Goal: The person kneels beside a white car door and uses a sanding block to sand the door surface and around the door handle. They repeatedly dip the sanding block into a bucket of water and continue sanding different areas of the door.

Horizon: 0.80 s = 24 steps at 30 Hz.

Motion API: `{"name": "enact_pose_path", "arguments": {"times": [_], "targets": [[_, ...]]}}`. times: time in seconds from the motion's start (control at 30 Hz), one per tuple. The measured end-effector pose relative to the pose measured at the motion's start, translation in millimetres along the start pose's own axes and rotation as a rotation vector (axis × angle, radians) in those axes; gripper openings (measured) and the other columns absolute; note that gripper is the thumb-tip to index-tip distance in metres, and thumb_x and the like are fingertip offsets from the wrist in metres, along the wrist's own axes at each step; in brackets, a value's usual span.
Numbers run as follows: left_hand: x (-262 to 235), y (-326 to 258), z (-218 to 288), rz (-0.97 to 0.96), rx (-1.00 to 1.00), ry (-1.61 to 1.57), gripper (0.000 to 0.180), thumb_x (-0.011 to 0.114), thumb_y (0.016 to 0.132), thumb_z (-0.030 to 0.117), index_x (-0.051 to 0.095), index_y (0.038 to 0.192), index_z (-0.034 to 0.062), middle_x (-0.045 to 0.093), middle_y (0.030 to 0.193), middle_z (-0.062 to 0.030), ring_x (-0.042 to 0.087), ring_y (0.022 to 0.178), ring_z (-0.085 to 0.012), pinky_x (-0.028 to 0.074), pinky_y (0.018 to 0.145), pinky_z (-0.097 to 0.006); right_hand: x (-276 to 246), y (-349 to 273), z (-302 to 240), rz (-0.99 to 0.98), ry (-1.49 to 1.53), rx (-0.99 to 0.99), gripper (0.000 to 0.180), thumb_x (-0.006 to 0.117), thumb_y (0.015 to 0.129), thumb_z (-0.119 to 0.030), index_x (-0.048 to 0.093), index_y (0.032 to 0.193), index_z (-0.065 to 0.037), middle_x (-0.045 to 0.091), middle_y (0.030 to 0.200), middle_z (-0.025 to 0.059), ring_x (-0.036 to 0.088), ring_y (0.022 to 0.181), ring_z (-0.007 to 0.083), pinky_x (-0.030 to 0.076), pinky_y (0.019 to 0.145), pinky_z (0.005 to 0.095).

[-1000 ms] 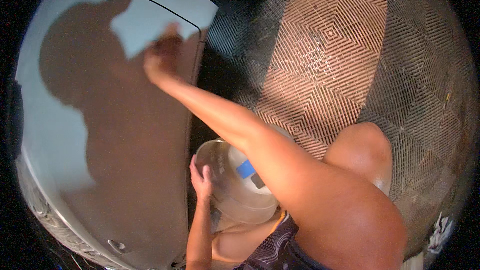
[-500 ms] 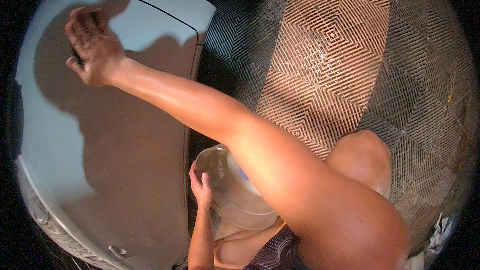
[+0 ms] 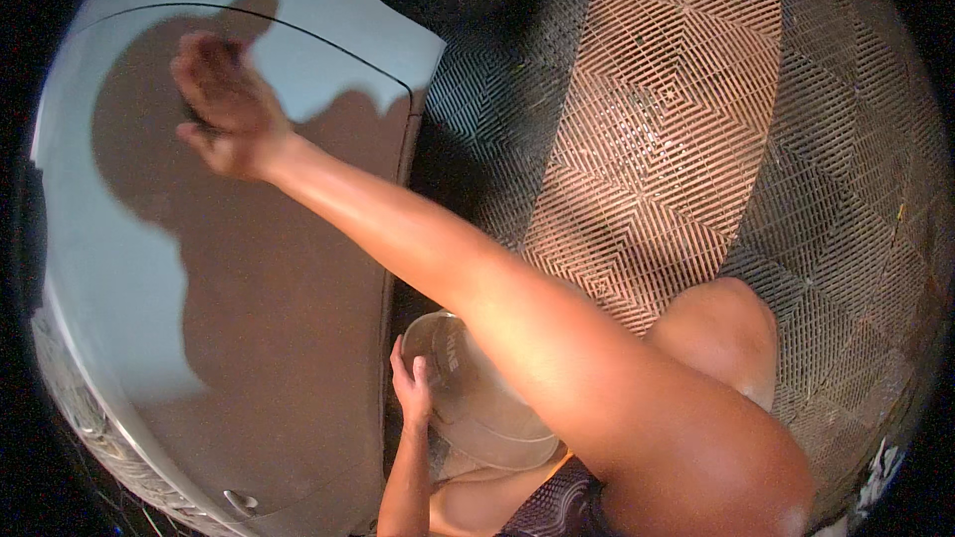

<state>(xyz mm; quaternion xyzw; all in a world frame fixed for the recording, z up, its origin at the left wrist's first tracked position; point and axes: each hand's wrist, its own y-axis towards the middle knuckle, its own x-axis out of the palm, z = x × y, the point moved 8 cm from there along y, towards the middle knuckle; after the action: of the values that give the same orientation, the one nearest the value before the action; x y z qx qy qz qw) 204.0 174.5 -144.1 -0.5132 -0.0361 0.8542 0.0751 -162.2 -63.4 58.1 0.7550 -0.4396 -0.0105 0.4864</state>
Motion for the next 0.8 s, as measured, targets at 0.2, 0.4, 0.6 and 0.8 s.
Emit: {"name": "enact_pose_path", "arguments": {"times": [0.2, 0.4, 0.6, 0.8], "targets": [[0.7, 10.5, 5.2, -0.037, -0.014, 0.049, 0.071, 0.062, 0.102, 0.042, 0.039, 0.156, 0.0023, 0.066, 0.132, -0.0232, 0.064, 0.122, -0.0338, 0.048, 0.106, -0.041, -36.6, -127.2, 70.2, 0.254, -0.317, 0.486, 0.082, 0.065, 0.095, -0.021, 0.023, 0.16, 0.006, 0.027, 0.164, 0.0309, 0.018, 0.156, 0.0476, 0.014, 0.127, 0.0556], [-1.5, 2.1, 5.2, -0.034, -0.057, -0.014, 0.068, 0.061, 0.103, 0.042, 0.041, 0.155, 0.0036, 0.064, 0.137, -0.0225, 0.064, 0.123, -0.0322, 0.047, 0.106, -0.041, -8.6, -23.5, 17.5, 0.05, 0.117, 0.131, 0.084, 0.064, 0.096, -0.027, 0.021, 0.16, 0.005, 0.025, 0.165, 0.0302, 0.019, 0.156, 0.0475, 0.011, 0.126, 0.0579], [1.6, 13.0, 2.7, -0.042, 0.041, 0.068, 0.067, 0.062, 0.102, 0.038, 0.041, 0.155, 0.0032, 0.063, 0.137, -0.023, 0.063, 0.124, -0.0323, 0.047, 0.107, -0.041, -36.6, -152.5, 93.0, 0.303, -0.307, 0.715, 0.081, 0.064, 0.096, -0.025, 0.023, 0.16, 0.004, 0.025, 0.164, 0.0312, 0.015, 0.155, 0.0512, 0.009, 0.126, 0.0596], [-2.0, -0.4, -4.6, -0.002, -0.059, 0.001, 0.066, 0.062, 0.101, 0.037, 0.042, 0.155, 0.005, 0.063, 0.138, -0.0229, 0.063, 0.126, -0.0329, 0.047, 0.108, -0.042, -18.7, -43.2, 37.9, -0.033, -0.041, 0.139, 0.079, 0.064, 0.096, -0.024, 0.027, 0.155, 0.012, 0.027, 0.161, 0.0364, 0.022, 0.152, 0.0522, 0.019, 0.123, 0.0613]]}}
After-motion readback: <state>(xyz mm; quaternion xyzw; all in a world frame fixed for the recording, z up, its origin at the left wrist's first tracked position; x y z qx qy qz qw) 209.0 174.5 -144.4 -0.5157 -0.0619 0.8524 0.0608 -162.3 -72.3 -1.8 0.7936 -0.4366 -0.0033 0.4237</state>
